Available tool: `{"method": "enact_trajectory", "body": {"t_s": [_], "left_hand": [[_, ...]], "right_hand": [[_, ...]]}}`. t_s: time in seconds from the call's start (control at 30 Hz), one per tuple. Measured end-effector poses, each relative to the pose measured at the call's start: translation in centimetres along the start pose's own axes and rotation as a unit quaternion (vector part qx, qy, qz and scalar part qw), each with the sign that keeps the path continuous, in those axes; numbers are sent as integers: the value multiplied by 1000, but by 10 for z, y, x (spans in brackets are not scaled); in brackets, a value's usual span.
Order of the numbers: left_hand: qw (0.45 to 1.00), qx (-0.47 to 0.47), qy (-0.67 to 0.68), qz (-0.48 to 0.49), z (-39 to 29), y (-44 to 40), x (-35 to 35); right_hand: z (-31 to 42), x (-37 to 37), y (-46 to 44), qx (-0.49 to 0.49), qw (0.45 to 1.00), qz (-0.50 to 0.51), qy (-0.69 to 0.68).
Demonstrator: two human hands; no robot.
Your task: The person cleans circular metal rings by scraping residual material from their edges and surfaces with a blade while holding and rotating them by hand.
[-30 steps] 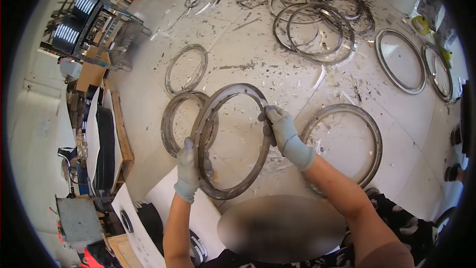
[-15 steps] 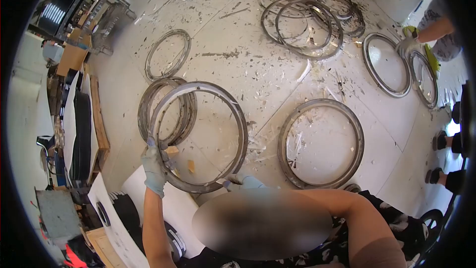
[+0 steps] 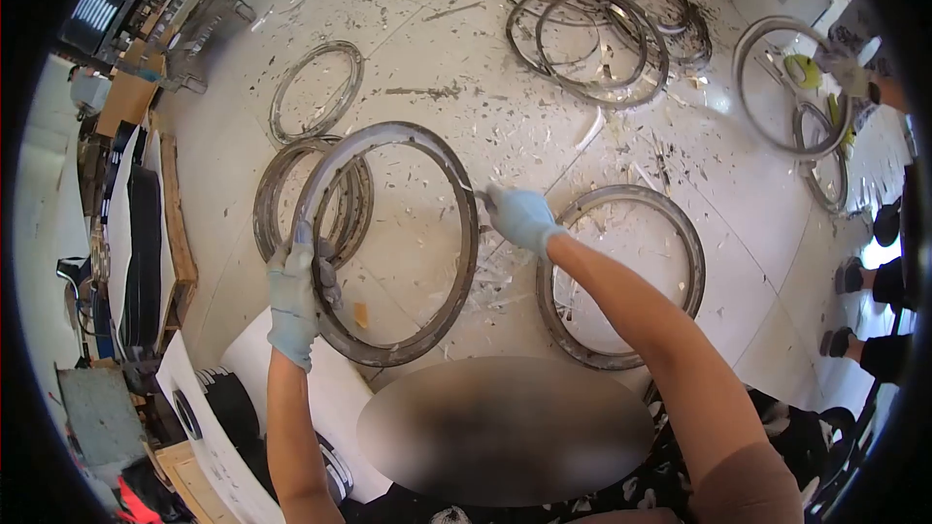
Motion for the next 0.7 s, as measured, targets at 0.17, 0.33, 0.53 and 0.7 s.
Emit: {"method": "enact_trajectory", "body": {"t_s": [0.17, 0.33, 0.53, 0.7], "left_hand": [[999, 19, -31, 24, -21, 4, 28], [992, 63, -110, -20, -23, 3, 26], [993, 59, -97, -21, -35, 12, 52], [992, 58, -115, -13, -33, 18, 59]], "right_hand": [[6, 5, -47, -33, 995, 8, 97], [-8, 32, -5, 5, 991, -45, 123], [-17, 45, -22, 34, 994, 73, 74], [-42, 41, -8, 78, 996, 37, -23]]}}
Point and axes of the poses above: each hand's wrist, its own y-axis away from the middle knuckle, its own x-axis out of the palm, z = x × y, the point moved 8 cm from there along -y, towards the middle knuckle, and after that the axes turned 2 degrees about -y, right-handed, at the moved point
